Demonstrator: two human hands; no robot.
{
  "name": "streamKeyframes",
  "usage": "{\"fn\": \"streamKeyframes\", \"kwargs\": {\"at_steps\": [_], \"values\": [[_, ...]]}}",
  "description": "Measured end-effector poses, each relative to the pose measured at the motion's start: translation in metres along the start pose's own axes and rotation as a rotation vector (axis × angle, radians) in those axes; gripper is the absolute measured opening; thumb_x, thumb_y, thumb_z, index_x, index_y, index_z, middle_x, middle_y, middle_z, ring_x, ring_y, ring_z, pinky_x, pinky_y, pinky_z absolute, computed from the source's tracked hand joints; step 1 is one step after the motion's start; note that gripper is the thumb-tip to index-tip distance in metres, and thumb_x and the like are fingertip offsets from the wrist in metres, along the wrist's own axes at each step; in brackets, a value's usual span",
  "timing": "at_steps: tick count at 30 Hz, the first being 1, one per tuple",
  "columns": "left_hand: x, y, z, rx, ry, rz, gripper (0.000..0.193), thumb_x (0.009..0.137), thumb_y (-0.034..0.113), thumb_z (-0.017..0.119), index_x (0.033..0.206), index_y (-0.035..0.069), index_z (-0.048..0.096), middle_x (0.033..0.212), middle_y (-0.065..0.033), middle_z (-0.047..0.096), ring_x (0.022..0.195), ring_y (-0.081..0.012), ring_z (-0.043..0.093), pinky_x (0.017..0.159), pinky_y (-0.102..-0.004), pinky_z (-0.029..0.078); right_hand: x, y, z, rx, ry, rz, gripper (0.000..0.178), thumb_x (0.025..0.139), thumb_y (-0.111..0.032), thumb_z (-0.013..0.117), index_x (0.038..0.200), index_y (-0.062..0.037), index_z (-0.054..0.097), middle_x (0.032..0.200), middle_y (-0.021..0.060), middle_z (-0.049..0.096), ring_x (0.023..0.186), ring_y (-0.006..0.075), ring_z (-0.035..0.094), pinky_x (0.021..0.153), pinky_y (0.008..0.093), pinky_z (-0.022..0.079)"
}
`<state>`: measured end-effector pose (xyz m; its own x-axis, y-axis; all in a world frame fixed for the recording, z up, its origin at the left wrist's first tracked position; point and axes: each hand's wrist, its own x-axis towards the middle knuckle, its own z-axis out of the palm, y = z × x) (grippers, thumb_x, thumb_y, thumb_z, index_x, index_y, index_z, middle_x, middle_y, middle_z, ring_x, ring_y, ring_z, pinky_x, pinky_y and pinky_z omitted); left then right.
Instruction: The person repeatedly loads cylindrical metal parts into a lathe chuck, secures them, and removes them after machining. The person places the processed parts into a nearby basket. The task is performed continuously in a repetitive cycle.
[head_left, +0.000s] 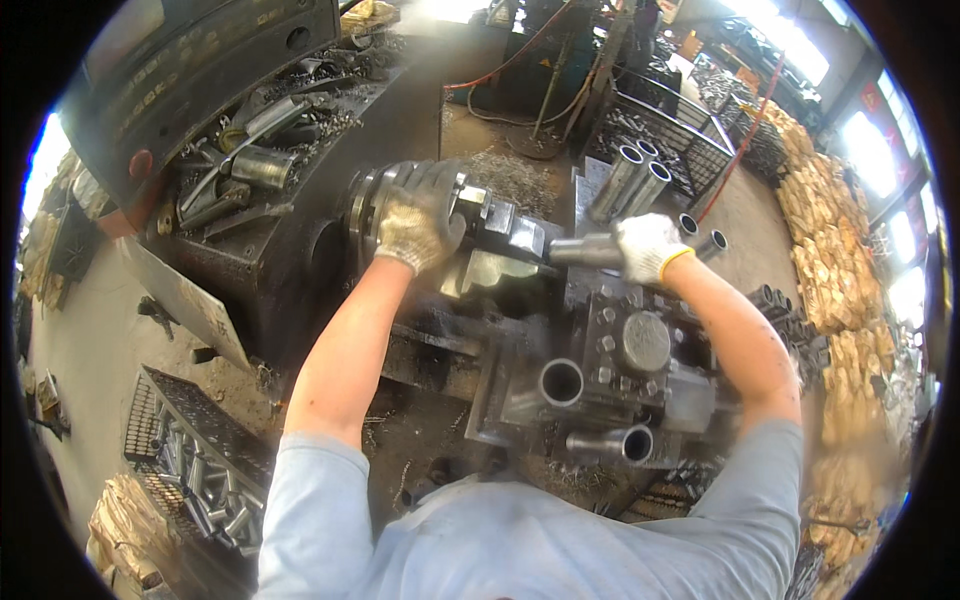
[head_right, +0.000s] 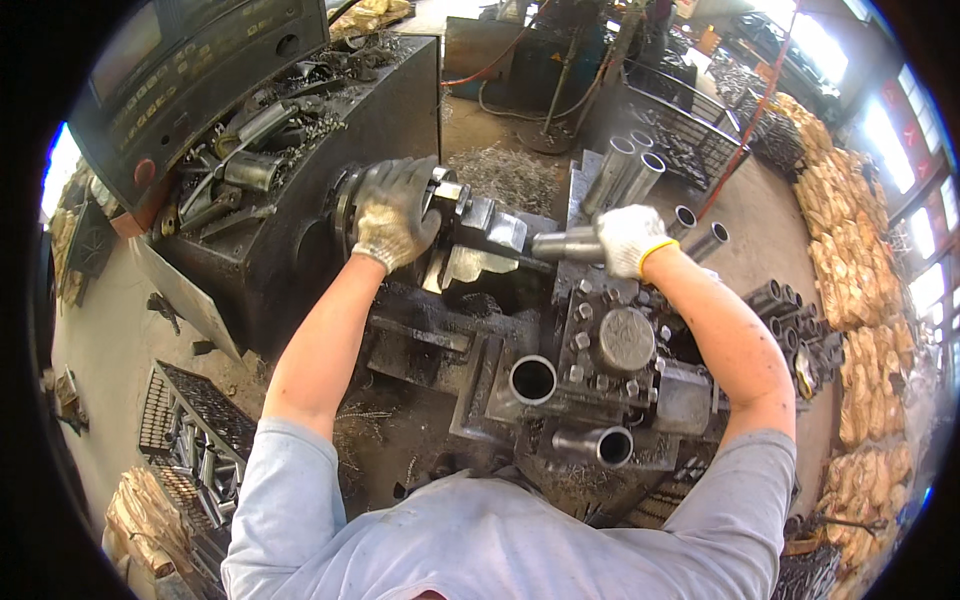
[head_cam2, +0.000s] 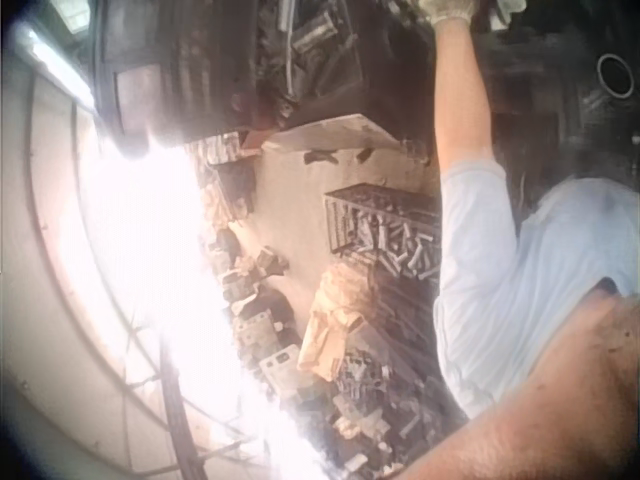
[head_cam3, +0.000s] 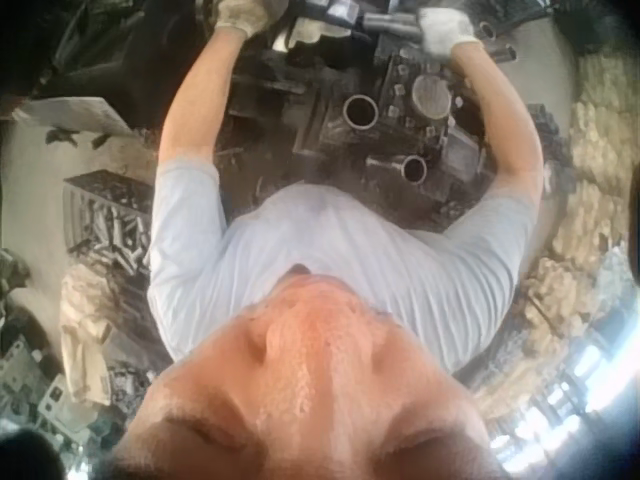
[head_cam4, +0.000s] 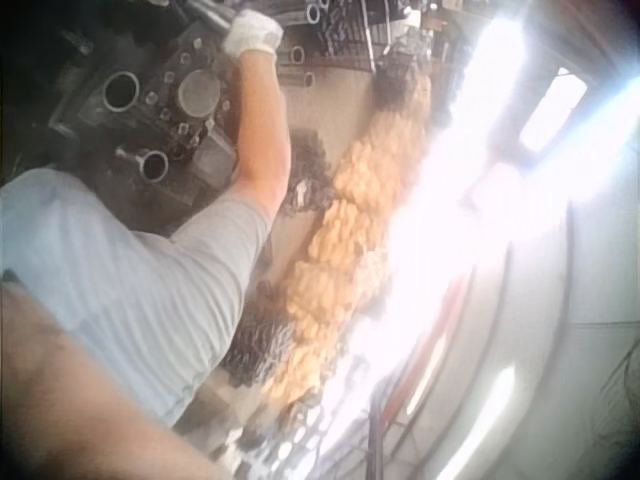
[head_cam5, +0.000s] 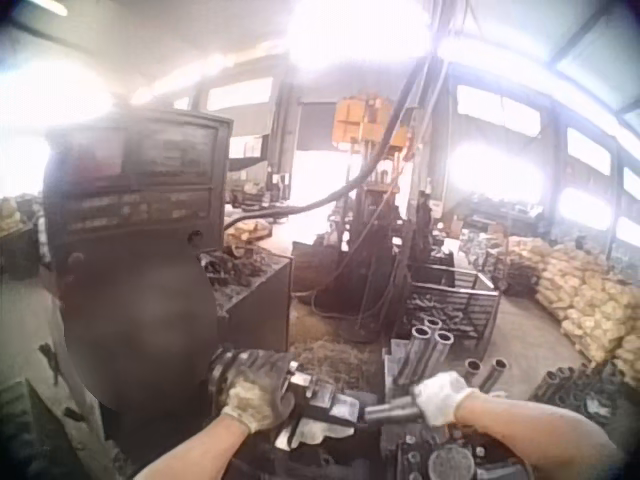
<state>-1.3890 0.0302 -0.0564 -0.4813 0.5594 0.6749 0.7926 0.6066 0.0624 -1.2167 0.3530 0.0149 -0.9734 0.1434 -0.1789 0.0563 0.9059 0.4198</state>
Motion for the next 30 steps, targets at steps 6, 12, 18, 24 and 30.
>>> {"fn": "streamKeyframes", "kwargs": {"at_steps": [6,12,18,24,30], "values": [[-0.013,0.028,-0.042,-0.428,-0.035,-0.125,0.075,0.086,0.034,0.083,0.149,0.004,0.055,0.145,-0.0218,0.064,0.136,-0.0386,0.06,0.118,-0.0504,0.046,-0.144,-0.051,-0.086,0.437,0.271,0.276,0.056,0.076,-0.037,0.081,0.118,-0.0011,0.069,0.107,0.0247,0.077,0.099,0.0426,0.076,0.092,0.049,0.061],[-0.192,0.156,-0.109,-1.945,-0.442,-0.522,0.108,0.091,0.059,0.082,0.164,-0.003,0.033,0.16,-0.0212,0.052,0.148,-0.0303,0.052,0.125,-0.0481,0.04,-0.233,-0.196,-0.046,1.873,-0.382,0.16,0.055,0.08,-0.028,0.092,0.123,0.0009,0.074,0.101,0.0073,0.076,0.087,0.0124,0.072,0.076,0.0302,0.059],[-0.258,0.178,-0.069,-1.905,-0.386,-1.515,0.052,0.098,0.02,0.074,0.142,0.001,0.052,0.113,-0.0135,0.072,0.105,-0.0308,0.073,0.103,-0.0464,0.057,-0.233,-0.278,0.098,2.034,-0.598,0.321,0.068,0.08,-0.044,0.092,0.127,-0.0002,0.071,0.107,0.0088,0.074,0.091,0.0174,0.071,0.081,0.0307,0.059],[-0.289,0.171,-0.047,-2.072,-0.292,-1.684,0.042,0.102,0.03,0.055,0.131,0.001,0.066,0.123,-0.0148,0.073,0.116,-0.0318,0.07,0.107,-0.048,0.055,-0.238,-0.277,0.174,1.752,-0.441,0.105,0.064,0.077,-0.045,0.09,0.118,0.0024,0.077,0.09,0.0108,0.077,0.081,0.0172,0.07,0.071,0.035,0.056],[-0.309,0.141,-0.03,-2.282,-0.419,-1.612,0.067,0.109,0.052,0.043,0.139,-0.005,0.061,0.137,-0.0238,0.07,0.127,-0.0408,0.067,0.115,-0.0569,0.048,-0.284,-0.254,0.138,1.539,-0.209,-0.106,0.068,0.076,-0.019,0.083,0.139,-0.0009,0.063,0.097,0.0124,0.078,0.085,0.0217,0.076,0.078,0.0359,0.062]]}}
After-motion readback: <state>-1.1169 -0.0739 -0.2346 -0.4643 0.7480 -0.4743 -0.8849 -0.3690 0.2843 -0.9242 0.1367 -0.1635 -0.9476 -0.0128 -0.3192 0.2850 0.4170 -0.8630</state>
